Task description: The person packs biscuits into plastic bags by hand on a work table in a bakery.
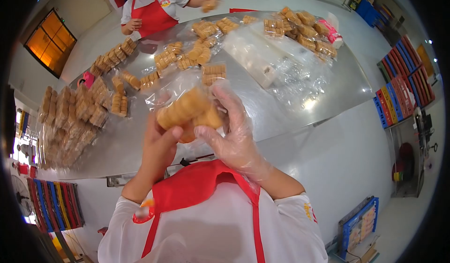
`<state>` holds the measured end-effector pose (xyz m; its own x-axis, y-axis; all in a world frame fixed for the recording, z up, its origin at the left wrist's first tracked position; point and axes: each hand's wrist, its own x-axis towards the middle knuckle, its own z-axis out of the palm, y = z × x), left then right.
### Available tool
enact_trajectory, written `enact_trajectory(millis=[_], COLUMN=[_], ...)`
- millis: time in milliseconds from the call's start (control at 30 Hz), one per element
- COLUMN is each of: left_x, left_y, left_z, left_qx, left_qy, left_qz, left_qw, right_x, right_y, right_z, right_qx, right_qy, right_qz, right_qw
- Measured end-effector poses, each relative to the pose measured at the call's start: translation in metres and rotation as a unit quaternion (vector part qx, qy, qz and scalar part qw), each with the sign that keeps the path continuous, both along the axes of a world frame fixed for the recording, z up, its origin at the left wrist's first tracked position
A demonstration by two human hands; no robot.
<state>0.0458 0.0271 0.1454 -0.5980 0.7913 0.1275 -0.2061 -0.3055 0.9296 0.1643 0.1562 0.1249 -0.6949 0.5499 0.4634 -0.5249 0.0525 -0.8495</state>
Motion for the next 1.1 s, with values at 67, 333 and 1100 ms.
enact_trajectory(millis=[67, 333, 1100], left_x=[-0.016, -0.034, -0.003], left_y=[0.0, 0.008, 0.002], left_z=[-0.017, -0.047, 0.006], left_qx=[0.05, 0.183, 0.011], left_qy=[-0.112, -0.37, -0.05], left_qz=[-0.056, -0.265, -0.221], left_qw=[0.991, 0.871, 0.974], right_x=[0.0, -0.002, -0.005], right_y=[-0.003, -0.003, 0.014], right_z=[0.006, 0.009, 0.001], right_qx=[-0.025, 0.011, -0.39], right_qy=[0.019, -0.022, -0.115], right_qz=[0.078, 0.192, 0.15], right_qw=[0.996, 0.981, 0.901])
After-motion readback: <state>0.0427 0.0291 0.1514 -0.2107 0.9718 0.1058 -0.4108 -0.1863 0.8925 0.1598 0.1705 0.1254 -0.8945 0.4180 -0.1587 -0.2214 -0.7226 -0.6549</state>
